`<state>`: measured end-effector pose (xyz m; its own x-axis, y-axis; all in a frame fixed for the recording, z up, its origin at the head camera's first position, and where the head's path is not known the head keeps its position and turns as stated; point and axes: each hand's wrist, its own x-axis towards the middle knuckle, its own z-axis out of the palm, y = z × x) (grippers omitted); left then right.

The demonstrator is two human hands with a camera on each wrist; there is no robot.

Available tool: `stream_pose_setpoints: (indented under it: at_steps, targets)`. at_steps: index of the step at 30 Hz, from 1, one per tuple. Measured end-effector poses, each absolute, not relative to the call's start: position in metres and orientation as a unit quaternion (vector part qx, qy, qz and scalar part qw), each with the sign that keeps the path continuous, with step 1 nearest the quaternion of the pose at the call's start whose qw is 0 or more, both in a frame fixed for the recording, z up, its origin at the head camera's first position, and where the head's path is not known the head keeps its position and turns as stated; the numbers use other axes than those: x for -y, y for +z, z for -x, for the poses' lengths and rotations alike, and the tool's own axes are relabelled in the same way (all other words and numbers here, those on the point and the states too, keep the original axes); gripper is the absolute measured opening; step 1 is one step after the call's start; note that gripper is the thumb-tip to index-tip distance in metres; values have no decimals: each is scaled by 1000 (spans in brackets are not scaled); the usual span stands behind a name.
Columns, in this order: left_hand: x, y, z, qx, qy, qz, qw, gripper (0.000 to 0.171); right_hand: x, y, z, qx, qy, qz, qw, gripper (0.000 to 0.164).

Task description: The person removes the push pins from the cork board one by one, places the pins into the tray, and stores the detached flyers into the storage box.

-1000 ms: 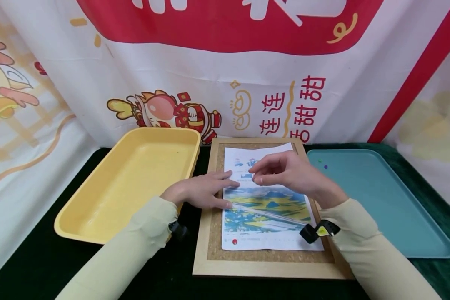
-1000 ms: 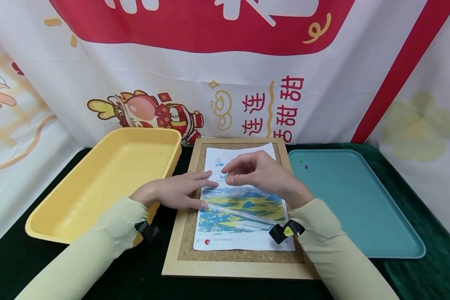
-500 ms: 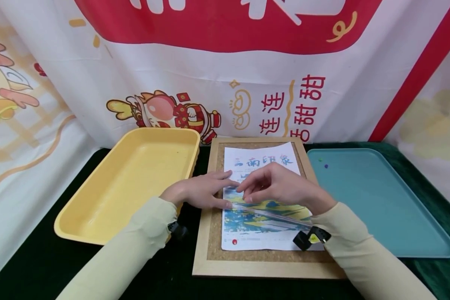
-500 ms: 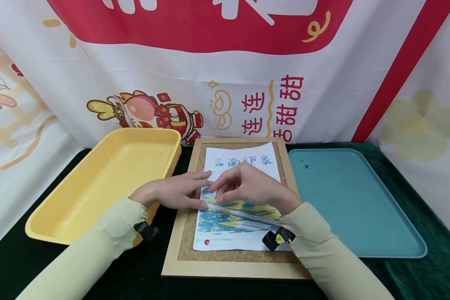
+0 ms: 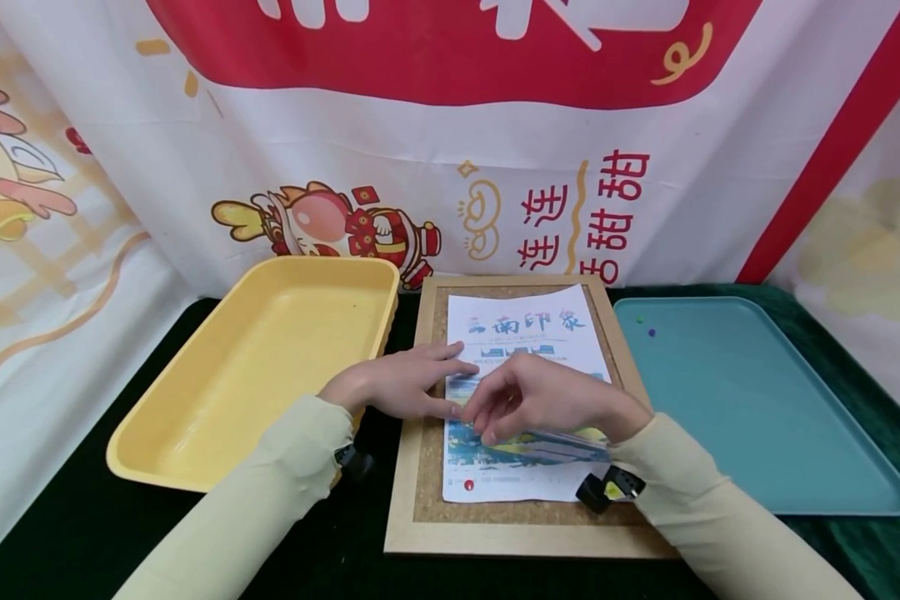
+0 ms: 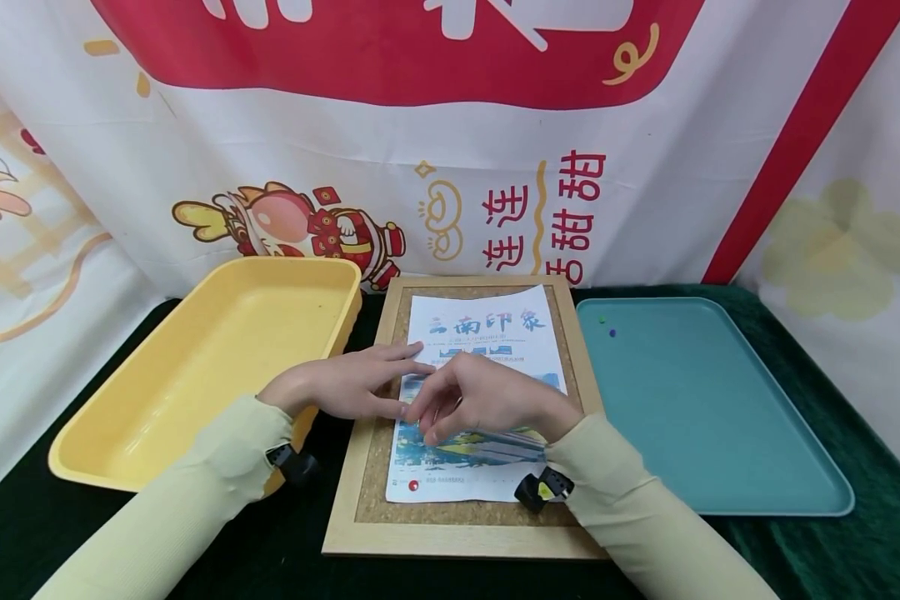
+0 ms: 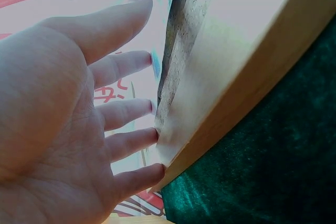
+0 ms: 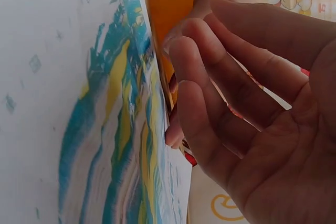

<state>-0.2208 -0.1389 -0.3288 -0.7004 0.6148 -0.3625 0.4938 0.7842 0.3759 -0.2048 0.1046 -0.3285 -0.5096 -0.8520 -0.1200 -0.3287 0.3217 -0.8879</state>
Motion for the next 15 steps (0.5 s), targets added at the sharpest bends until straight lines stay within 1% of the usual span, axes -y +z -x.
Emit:
stream_pose_setpoints:
  at_steps: [15]
  targets:
    - [139, -330, 221, -913, 126, -302, 244, 67, -93, -334, 197, -765, -387, 396, 328, 18]
